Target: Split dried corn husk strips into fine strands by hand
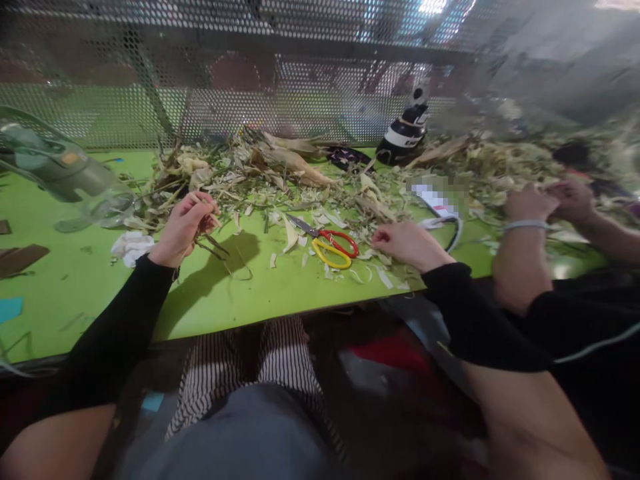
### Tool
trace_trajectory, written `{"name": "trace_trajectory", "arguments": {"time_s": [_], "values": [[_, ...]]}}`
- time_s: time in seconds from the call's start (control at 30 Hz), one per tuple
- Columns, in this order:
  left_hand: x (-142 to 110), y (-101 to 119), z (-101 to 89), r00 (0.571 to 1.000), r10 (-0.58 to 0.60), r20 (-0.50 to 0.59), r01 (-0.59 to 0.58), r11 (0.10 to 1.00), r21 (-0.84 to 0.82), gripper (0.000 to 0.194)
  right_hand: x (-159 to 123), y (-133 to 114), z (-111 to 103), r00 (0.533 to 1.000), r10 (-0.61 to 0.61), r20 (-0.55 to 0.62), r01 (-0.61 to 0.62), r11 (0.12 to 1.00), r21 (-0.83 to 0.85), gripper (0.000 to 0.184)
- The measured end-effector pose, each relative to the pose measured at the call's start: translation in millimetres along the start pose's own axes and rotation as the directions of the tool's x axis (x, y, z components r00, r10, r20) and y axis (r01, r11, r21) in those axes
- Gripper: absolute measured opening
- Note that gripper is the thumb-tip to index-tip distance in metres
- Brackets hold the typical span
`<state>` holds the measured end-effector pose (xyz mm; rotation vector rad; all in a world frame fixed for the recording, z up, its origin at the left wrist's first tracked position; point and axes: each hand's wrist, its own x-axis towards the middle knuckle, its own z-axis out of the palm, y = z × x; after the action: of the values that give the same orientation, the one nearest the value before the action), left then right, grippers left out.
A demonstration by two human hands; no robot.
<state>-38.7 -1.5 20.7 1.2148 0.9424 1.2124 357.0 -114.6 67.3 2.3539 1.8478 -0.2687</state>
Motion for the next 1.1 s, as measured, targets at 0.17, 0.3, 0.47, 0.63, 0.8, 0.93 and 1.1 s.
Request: {"name": "trace_trajectory", "arguments": {"time_s": [0.17,0.3,0.47,0.63,0.8,0.93,1.1], "values": [[7,4,-7.9,0.995,0.057,-0.086,-0.068,0.990,-0.125,0.018,-10,2,0,1.000,0.021,-0.002,-0.021,1.000,-0.011,0.012],[18,11,-20.5,0.973,0.075,-0.221,-0.128,0.963,-0.237,0.026,-5,-14,3,1.000,-0.020,0.009,0.020,0.999,0.029,0.012],[29,19,-33.7,0.935,0.107,-0.338,-0.198,0.948,-0.248,0.031,15,-50,7,0.997,-0.073,-0.026,0.075,0.992,0.105,0.017],[29,25,-37.7,0.915,0.086,-0.394,-0.213,0.933,-0.291,0.029,41,-105,10,0.950,-0.247,-0.189,0.283,0.940,0.193,0.020],[29,34,-47.4,0.896,0.093,-0.434,-0.267,0.894,-0.360,0.020,65,-168,15,0.888,-0.389,-0.246,0.447,0.856,0.259,0.023],[28,43,-56.5,0.871,0.093,-0.482,-0.305,0.872,-0.384,0.020,84,-212,19,0.849,-0.463,-0.254,0.522,0.809,0.271,0.017],[24,50,-57.2,0.868,0.039,-0.495,-0.284,0.857,-0.429,0.011,94,-265,30,0.740,-0.600,-0.304,0.669,0.700,0.250,0.011]]}}
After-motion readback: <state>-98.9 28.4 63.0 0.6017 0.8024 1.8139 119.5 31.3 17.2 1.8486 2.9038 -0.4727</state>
